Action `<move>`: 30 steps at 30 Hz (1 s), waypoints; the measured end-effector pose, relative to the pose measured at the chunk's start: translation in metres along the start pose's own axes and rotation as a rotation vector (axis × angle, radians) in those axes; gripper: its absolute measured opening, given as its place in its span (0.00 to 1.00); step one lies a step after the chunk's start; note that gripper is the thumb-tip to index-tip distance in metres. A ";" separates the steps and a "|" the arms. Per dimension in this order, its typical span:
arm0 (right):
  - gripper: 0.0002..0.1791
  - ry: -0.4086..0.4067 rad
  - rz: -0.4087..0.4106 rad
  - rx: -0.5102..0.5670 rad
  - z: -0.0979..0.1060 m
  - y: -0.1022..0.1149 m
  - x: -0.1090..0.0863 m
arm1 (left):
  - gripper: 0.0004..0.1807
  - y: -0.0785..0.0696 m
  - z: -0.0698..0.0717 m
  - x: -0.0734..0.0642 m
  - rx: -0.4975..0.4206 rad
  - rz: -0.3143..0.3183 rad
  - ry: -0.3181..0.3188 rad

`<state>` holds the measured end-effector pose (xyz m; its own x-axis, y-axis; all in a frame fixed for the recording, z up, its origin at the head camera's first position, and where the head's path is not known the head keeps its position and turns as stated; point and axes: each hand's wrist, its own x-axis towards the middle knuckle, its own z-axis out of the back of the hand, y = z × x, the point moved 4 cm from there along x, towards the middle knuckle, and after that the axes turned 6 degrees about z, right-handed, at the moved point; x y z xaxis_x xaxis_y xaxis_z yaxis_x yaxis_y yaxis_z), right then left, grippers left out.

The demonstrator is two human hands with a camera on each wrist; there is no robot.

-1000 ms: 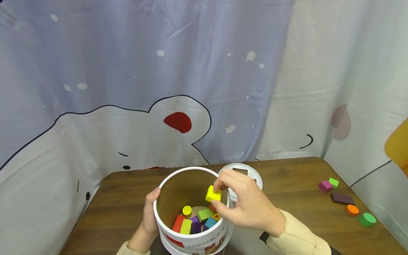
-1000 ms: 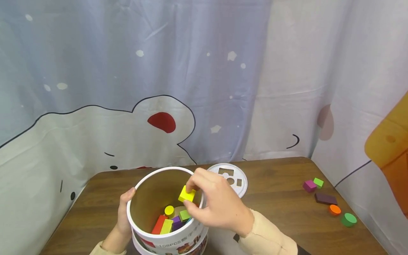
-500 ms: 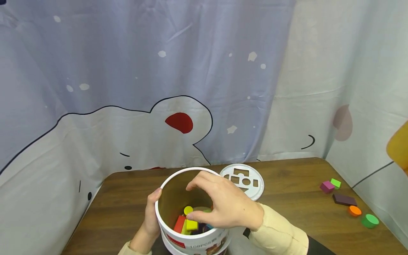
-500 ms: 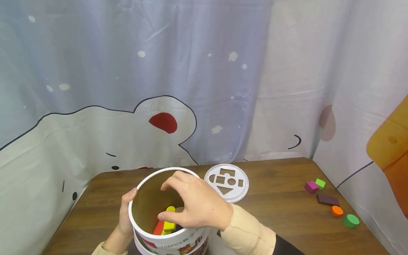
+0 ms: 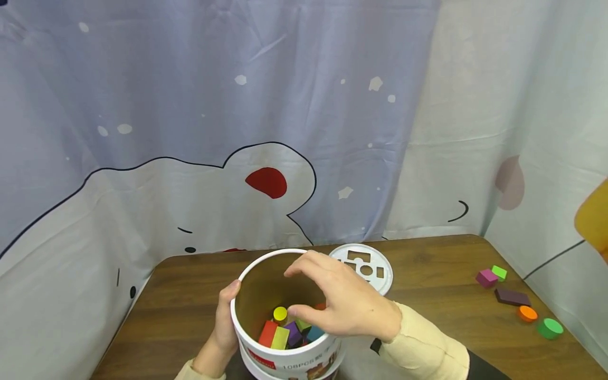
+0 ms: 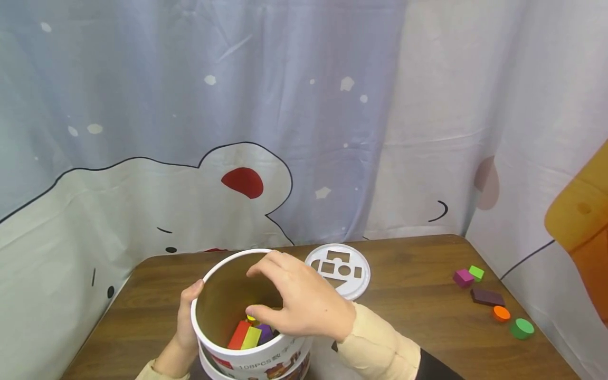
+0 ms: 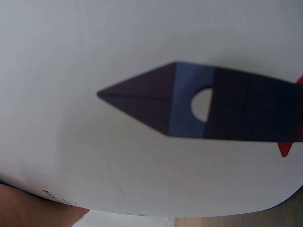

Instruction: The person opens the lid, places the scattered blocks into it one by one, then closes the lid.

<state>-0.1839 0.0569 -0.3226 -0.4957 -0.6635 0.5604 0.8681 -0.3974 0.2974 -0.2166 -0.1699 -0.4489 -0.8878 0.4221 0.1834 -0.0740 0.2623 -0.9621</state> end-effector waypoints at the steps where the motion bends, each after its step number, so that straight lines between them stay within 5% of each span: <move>1: 0.23 -0.013 0.002 -0.011 0.003 -0.002 -0.002 | 0.34 -0.001 -0.001 0.000 0.003 -0.004 0.003; 11: 0.18 -0.129 -0.108 -0.138 0.039 -0.056 -0.046 | 0.34 -0.006 -0.004 0.000 0.053 -0.030 -0.004; 16: 0.19 -0.143 -0.182 -0.287 0.055 -0.096 -0.084 | 0.36 0.001 0.003 0.001 0.054 0.023 -0.029; 30: 0.26 0.048 -0.622 -0.502 0.109 -0.213 -0.223 | 0.33 0.002 0.004 0.001 -0.006 0.023 -0.015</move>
<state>-0.2553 0.3588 -0.4266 -0.8959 -0.2484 0.3684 0.3225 -0.9338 0.1547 -0.2193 -0.1723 -0.4515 -0.8957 0.4153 0.1587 -0.0514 0.2578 -0.9648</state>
